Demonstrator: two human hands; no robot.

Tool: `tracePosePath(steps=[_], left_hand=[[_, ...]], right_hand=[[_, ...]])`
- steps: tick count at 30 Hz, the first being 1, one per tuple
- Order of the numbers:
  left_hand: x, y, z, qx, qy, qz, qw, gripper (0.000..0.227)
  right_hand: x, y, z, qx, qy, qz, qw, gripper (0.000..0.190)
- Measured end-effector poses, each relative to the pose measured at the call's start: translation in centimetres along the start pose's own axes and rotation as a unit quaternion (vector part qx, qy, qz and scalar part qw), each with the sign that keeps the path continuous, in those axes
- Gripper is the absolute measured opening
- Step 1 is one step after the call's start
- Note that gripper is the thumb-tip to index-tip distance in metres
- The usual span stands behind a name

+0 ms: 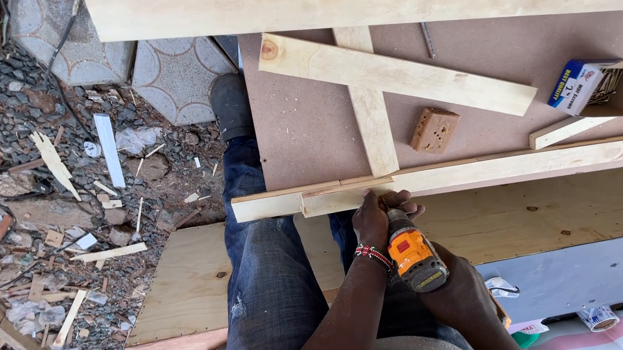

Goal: A person is shown assembling a wooden frame by aligning slats and fastening them together using a cordless power drill and screws on a makeshift work surface.

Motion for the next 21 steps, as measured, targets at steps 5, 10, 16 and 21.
tracePosePath(steps=[5, 10, 16, 21], left_hand=[[-1.4, 1.0, 0.6, -0.014, -0.006, 0.059, 0.998, 0.065], [1.1, -0.4, -1.0, -0.052, 0.027, 0.034, 0.998, 0.056], [4.4, -0.8, -3.4, -0.338, 0.025, -0.014, 0.941, 0.057], [10.4, -7.0, -6.5, -0.794, 0.044, -0.037, 0.605, 0.089]], right_hand=[[-0.9, -0.5, -1.7, 0.127, 0.035, -0.006, 0.991, 0.054], [1.1, 1.2, -0.9, 0.105, 0.056, 0.025, 0.993, 0.056], [5.4, 4.3, -5.5, -0.037, 0.077, 0.014, 0.996, 0.064], [-6.1, -3.3, -24.1, -0.116, 0.005, 0.139, 0.983, 0.101]])
Point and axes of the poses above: each hand's wrist, its own x-axis away from the middle knuckle, its own y-axis out of the back of the hand, z = x × y, the point moved 6 cm from there along -x, towards the middle knuckle, and after that the axes turned 13 degrees about -x, right-handed, at the moved point
